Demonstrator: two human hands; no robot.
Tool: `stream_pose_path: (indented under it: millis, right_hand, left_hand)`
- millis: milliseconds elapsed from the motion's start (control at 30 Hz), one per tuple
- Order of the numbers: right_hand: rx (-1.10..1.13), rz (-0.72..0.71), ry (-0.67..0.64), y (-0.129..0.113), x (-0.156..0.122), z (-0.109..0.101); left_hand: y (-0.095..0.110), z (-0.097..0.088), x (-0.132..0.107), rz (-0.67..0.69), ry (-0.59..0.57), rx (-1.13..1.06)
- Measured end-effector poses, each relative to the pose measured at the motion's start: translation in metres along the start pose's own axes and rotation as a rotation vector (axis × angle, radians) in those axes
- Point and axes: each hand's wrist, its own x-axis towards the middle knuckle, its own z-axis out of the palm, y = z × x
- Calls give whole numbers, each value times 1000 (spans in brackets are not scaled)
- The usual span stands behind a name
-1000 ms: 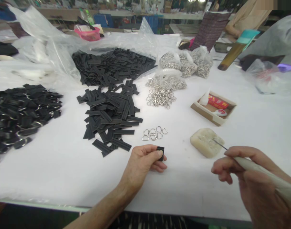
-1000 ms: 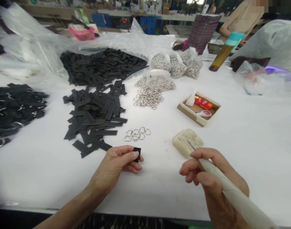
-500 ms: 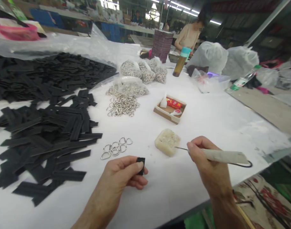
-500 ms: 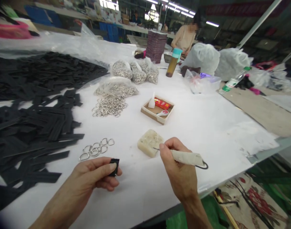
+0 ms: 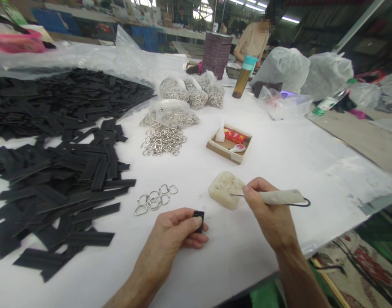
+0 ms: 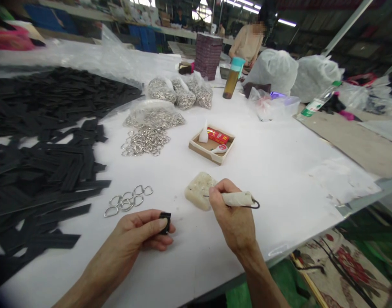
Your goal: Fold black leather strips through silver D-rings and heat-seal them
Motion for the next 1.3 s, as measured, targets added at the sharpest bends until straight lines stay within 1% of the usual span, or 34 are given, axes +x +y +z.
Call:
stream_pose_path:
  millis: [167, 300, 400, 467, 533, 633, 700, 767, 900, 1067, 1300]
  right_hand:
    - [-33, 10, -23, 0, 1, 2]
    - [-20, 52, -11, -2, -2, -3]
    - [33, 62, 36, -3, -7, -10]
    - [118, 63, 32, -4, -12, -13]
    - [229, 80, -34, -5, -15, -13]
    - [392, 114, -209, -7, -17, -6]
    - [482, 119, -285, -7, -17, 0]
    - [533, 111, -314, -6, -15, 5]
    - [491, 114, -346, -6, -12, 12]
    - [442, 96, -398, -7, -12, 18]
    - [470, 123, -473, -6, -9, 21]
  left_hand:
    - [0, -2, -1, 2, 20, 8]
    - [0, -3, -3, 14, 9, -1]
    - [0, -3, -4, 22, -2, -18]
    - [0, -2, -4, 29, -14, -23]
    - [0, 0, -5, 31, -23, -29]
    - [2, 1, -8, 28, -20, -23]
    - [5, 2, -9, 29, -19, -3]
    - [7, 2, -11, 33, -27, 13]
    - [9, 2, -12, 39, -60, 23]
    - [7, 1, -12, 48, -101, 38]
    - [7, 0, -12, 51, -105, 99]
